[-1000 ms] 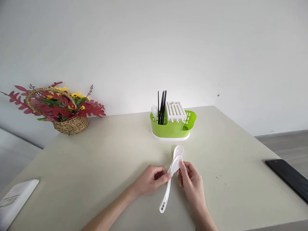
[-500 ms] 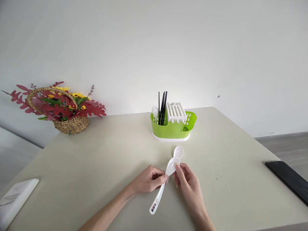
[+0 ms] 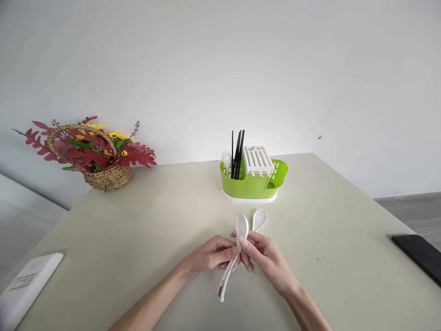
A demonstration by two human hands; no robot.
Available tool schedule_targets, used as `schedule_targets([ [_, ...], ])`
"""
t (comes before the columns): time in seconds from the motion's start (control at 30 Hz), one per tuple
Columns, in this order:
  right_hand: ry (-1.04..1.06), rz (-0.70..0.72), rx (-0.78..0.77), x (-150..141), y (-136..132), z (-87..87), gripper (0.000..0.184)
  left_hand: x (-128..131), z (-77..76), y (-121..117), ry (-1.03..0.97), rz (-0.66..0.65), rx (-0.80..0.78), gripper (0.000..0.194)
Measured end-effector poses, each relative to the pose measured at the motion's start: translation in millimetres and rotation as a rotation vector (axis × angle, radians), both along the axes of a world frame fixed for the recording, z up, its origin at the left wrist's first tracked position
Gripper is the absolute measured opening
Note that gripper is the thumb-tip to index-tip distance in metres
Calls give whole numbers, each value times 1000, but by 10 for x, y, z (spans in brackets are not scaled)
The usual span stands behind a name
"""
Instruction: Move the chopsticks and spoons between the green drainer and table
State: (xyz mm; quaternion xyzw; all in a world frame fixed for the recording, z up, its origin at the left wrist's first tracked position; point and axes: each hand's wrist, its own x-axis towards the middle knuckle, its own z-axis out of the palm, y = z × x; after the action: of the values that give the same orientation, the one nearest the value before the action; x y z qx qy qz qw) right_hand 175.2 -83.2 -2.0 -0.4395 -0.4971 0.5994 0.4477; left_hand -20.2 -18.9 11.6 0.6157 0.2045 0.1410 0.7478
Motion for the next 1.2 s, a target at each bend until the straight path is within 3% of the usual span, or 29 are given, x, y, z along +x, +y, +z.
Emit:
schedule_targets([
  [0.1, -67, 45, 26, -5, 85, 154, 53, 16, -71, 16, -17, 69, 8, 63],
  [0.2, -132, 2, 109, 7, 188, 339, 53, 55, -176, 40, -36, 246, 6, 72],
  [0.37, -339, -120, 309, 113, 398, 812, 43, 90, -252, 96, -92, 455, -139, 71],
  [0.53, -455, -250, 567, 188, 635, 1390, 34, 92, -228, 105, -112, 467, -158, 69],
  [0.67, -678, -320, 673, 182, 894, 1700, 35, 87, -196, 89, -96, 433, -161, 70],
  [0.83, -969, -283, 704, 149, 1272, 1810, 29, 78, -184, 77, -108, 427, -170, 72],
  [1.2, -1390, 55, 528, 60, 1745, 1693, 23, 74, -245, 95, -115, 383, -209, 78],
])
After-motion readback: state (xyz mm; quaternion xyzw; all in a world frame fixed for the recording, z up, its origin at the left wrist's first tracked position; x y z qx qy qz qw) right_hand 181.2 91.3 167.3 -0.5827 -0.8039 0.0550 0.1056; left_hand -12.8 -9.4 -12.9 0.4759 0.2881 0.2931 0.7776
